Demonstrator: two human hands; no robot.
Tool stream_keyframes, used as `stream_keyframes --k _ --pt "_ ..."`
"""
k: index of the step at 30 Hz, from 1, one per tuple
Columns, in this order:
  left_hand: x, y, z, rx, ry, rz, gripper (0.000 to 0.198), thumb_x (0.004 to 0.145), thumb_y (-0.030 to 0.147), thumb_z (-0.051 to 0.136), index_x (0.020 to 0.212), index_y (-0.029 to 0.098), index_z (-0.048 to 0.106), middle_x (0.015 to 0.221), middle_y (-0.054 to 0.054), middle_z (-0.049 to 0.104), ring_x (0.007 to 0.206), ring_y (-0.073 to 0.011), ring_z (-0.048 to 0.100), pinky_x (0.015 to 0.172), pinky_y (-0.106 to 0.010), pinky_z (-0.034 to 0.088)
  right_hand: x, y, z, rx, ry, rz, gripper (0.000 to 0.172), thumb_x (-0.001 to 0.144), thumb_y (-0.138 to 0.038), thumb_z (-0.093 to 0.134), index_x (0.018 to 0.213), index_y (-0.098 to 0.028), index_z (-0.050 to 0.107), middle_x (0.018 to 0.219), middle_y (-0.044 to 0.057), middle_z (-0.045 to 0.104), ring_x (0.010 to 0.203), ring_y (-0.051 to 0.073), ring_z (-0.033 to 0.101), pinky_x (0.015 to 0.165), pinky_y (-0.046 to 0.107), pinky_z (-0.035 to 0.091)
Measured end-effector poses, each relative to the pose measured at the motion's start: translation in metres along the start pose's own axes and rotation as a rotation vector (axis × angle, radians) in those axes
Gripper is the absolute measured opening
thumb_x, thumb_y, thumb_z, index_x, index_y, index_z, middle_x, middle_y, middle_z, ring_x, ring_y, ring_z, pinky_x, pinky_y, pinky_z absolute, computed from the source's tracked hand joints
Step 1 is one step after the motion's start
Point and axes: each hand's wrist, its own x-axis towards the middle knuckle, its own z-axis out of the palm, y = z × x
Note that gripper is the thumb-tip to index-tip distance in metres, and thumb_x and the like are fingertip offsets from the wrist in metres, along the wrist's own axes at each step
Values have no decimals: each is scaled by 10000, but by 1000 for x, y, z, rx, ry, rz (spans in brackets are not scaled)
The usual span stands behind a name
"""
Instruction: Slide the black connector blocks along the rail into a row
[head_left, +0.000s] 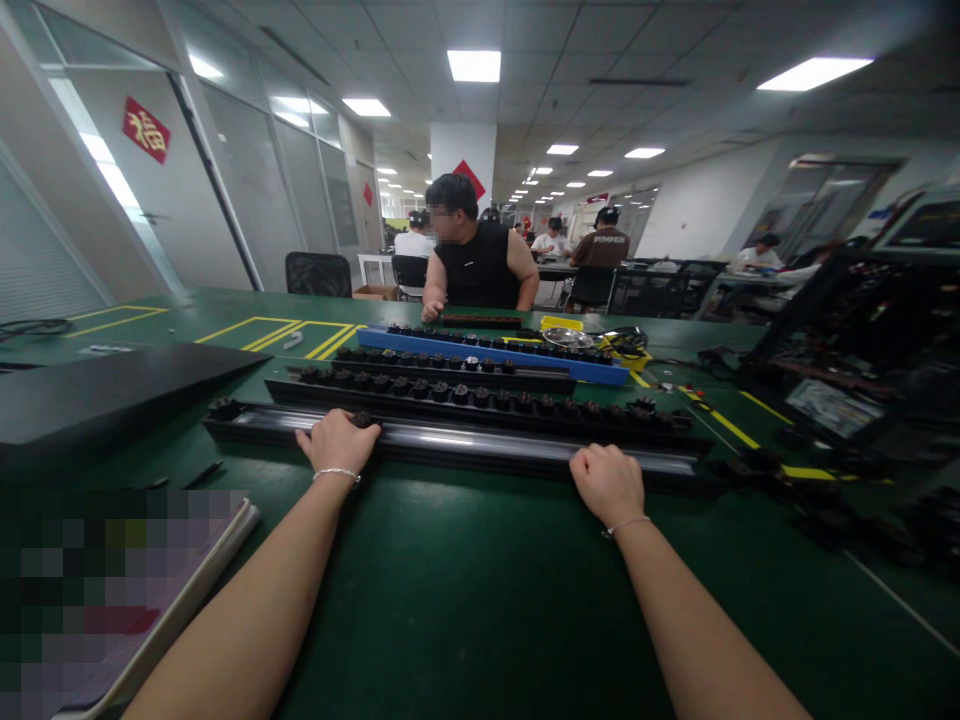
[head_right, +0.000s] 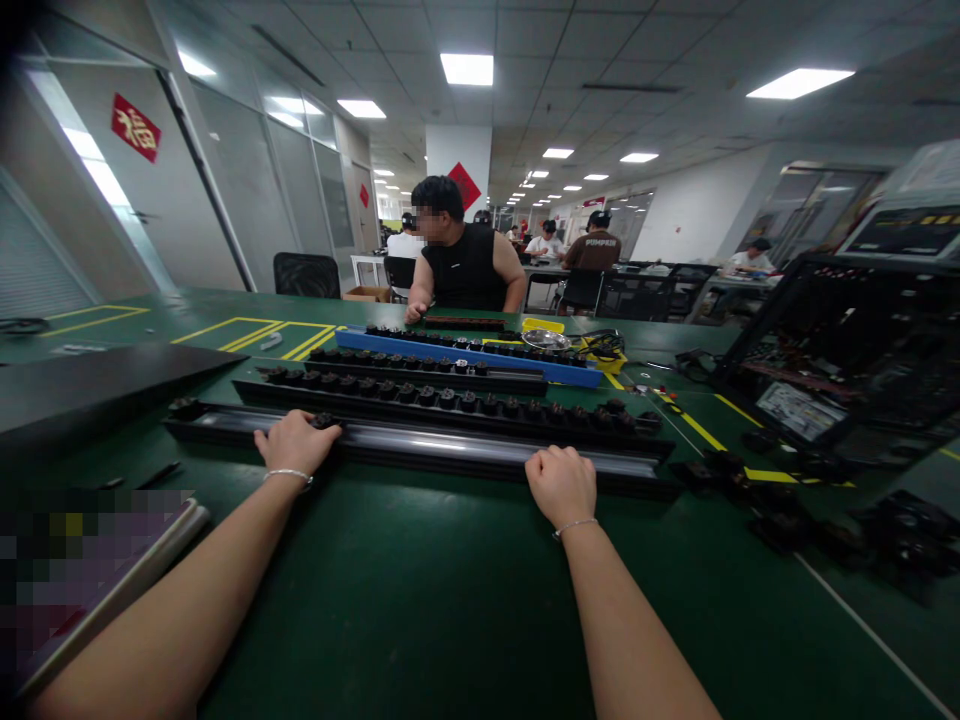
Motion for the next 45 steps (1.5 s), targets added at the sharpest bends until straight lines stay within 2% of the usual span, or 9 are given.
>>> stream_keyframes --k 18,45 --pt "-3 4 4 17 28 20 425 632 465 570 943 176 585 1018 -133 640 1061 -333 543 1043 -554 170 0 1 1 -6 15 -13 366 867 -269 338 672 -188 637 820 38 642 797 153 481 645 304 223" --pt "-9 8 4 -14 12 45 377 686 469 512 927 192 601 1016 -132 647 1065 -335 533 1040 -576 143 0 3 4 -3 48 -22 350 855 -275 357 642 -192 622 795 29 641 772 147 478 637 304 219"
